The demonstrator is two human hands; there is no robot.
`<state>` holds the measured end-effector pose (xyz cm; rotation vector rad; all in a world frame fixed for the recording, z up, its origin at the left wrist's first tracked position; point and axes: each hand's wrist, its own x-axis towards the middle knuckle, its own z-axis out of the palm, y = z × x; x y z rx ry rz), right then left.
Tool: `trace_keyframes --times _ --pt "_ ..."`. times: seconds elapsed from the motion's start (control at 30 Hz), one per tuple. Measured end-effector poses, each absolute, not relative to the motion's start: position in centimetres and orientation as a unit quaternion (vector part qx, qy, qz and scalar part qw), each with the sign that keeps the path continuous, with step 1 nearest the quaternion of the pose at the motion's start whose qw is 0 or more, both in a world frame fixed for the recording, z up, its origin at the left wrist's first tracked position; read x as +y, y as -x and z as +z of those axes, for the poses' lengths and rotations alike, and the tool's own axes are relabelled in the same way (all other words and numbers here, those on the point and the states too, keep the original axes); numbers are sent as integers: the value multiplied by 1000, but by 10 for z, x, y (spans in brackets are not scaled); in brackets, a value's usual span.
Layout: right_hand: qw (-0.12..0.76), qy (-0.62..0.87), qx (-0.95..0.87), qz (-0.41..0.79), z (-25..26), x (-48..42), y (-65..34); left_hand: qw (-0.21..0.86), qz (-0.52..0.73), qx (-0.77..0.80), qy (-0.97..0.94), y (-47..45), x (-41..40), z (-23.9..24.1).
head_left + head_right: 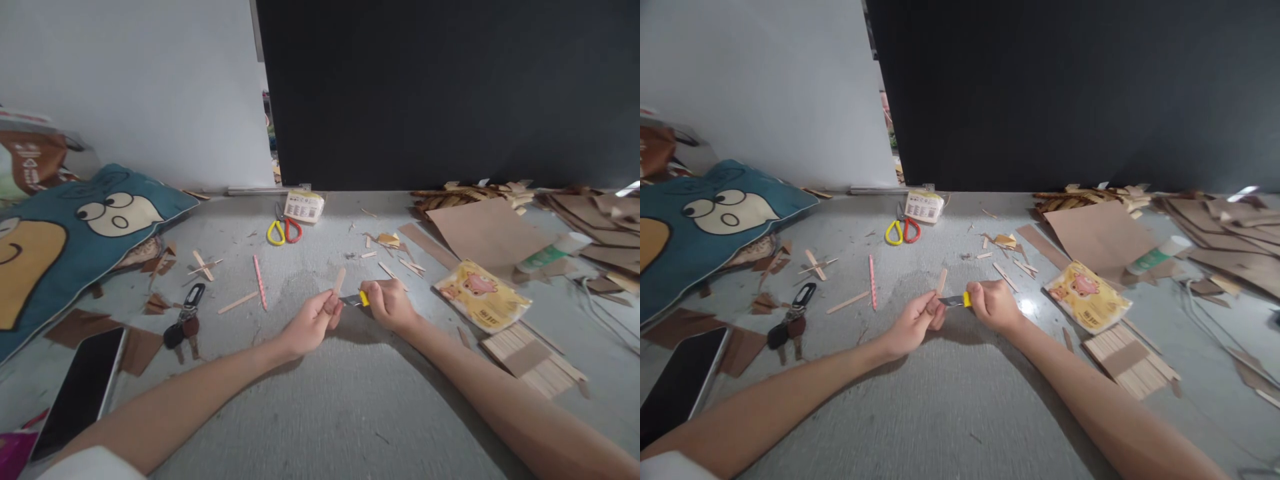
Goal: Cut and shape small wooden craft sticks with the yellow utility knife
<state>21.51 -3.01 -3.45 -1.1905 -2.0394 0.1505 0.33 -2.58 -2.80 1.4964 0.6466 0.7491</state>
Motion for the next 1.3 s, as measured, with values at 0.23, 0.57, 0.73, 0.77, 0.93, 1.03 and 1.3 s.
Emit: trace_keyframes --times 0.23,0.57,0.73,0.77,0.93,1.03,1.3 --pt "377 474 -794 58 -36 -30 -215 596 324 318 -662 -2 -30 -33" --pt "370 485 -790 58 -35 -29 -215 647 303 274 -643 2 -33 -31" --pt "366 484 -793 57 -35 -29 -215 645 293 267 -654 3 -34 -27" --pt "366 483 -793 56 -35 -30 -215 644 292 267 -655 2 -34 -26" --pt "367 477 -797 51 -35 -30 -216 638 296 270 -658 1 -34 -24" --pt "371 470 -799 46 -35 -30 -216 648 296 265 -650 1 -35 -26" --pt "377 460 -803 29 -33 -32 -215 634 343 278 -636 -3 -37 -30"
